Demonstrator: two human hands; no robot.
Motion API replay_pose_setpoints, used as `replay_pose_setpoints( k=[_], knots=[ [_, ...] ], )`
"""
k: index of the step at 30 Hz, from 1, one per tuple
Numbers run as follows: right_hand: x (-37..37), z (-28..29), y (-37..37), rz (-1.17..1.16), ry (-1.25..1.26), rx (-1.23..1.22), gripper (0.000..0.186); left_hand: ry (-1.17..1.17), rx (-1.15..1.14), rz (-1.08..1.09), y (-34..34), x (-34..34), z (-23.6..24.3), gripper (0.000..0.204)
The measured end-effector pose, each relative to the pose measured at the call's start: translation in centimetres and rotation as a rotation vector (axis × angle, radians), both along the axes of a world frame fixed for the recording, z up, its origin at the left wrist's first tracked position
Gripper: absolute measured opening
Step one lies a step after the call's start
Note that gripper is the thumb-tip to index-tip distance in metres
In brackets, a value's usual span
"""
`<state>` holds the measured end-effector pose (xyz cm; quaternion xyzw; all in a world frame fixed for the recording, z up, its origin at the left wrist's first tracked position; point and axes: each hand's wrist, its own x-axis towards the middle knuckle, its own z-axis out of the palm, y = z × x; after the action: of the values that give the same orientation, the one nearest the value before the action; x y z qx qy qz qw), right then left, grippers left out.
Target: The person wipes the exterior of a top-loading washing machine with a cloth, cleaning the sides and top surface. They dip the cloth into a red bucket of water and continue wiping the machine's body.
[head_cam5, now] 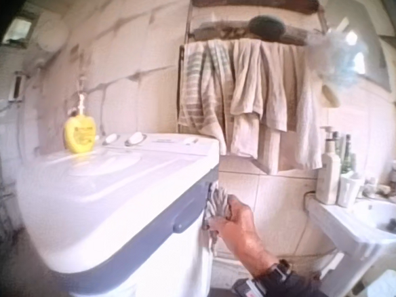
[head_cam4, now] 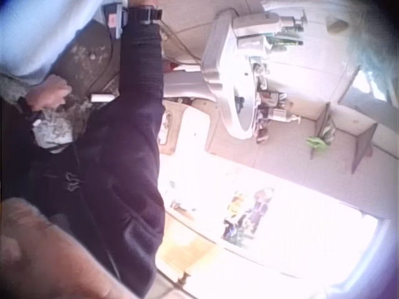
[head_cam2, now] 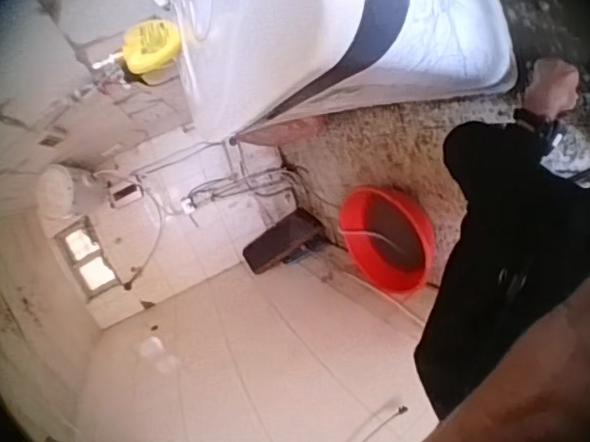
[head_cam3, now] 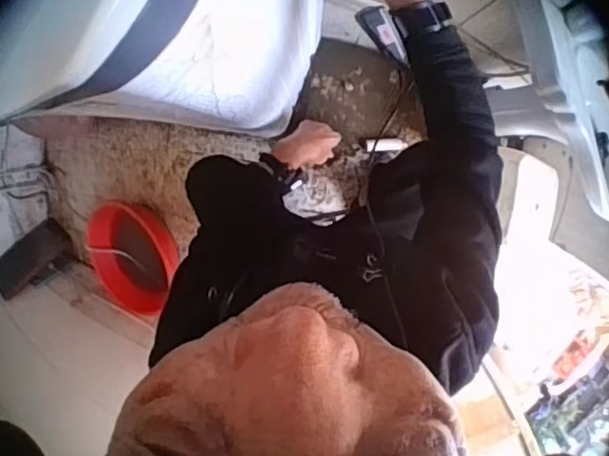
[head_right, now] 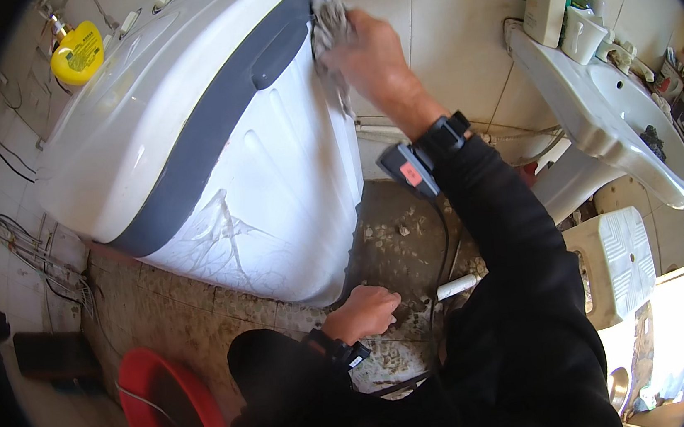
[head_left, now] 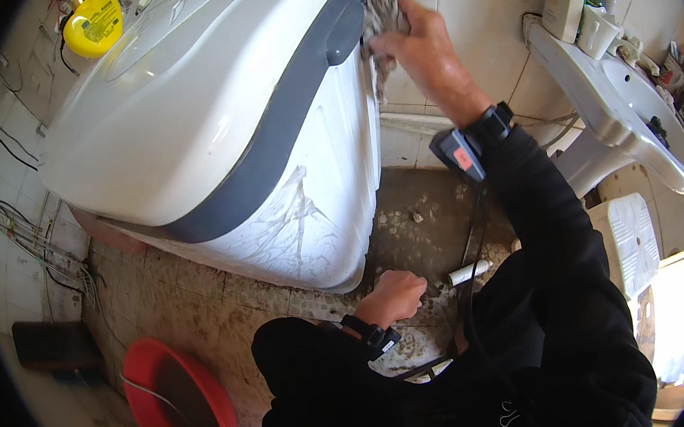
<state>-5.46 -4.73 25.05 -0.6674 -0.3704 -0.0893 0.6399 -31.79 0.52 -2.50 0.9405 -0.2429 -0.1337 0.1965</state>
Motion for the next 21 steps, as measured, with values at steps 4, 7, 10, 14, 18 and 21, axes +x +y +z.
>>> replay_pose_setpoints(
  k=[4,7,10,14,18,21],
  knots=[
    [-4.3,-2.3,-1.5,0.048,0.372,0.059,0.021,-0.062,-0.040,0.020,0.2,-0.3,0.1,0.013],
    [-9.1,-1.6,-1.9,0.043,0.227,0.233,0.023,-0.087,-0.079,0.038,0.4,-0.5,-0.1,0.011],
    [-12.8,0.0,-1.4,-0.020,-0.210,0.224,0.030,-0.073,-0.101,0.041,0.6,-0.6,-1.0,0.009],
    [-14.9,-0.2,-0.5,-0.373,-0.875,-0.087,0.038,-0.084,-0.136,0.058,0.5,-0.5,-2.7,0.009],
    [-16.2,-3.9,-1.3,-0.307,-0.925,-0.160,0.039,-0.081,-0.180,0.063,0.5,-0.6,-3.0,0.010],
    [-16.9,-6.1,-1.9,-0.154,-0.646,-0.251,0.036,-0.028,-0.041,0.008,0.5,-0.6,-1.5,0.010]
  ],
)
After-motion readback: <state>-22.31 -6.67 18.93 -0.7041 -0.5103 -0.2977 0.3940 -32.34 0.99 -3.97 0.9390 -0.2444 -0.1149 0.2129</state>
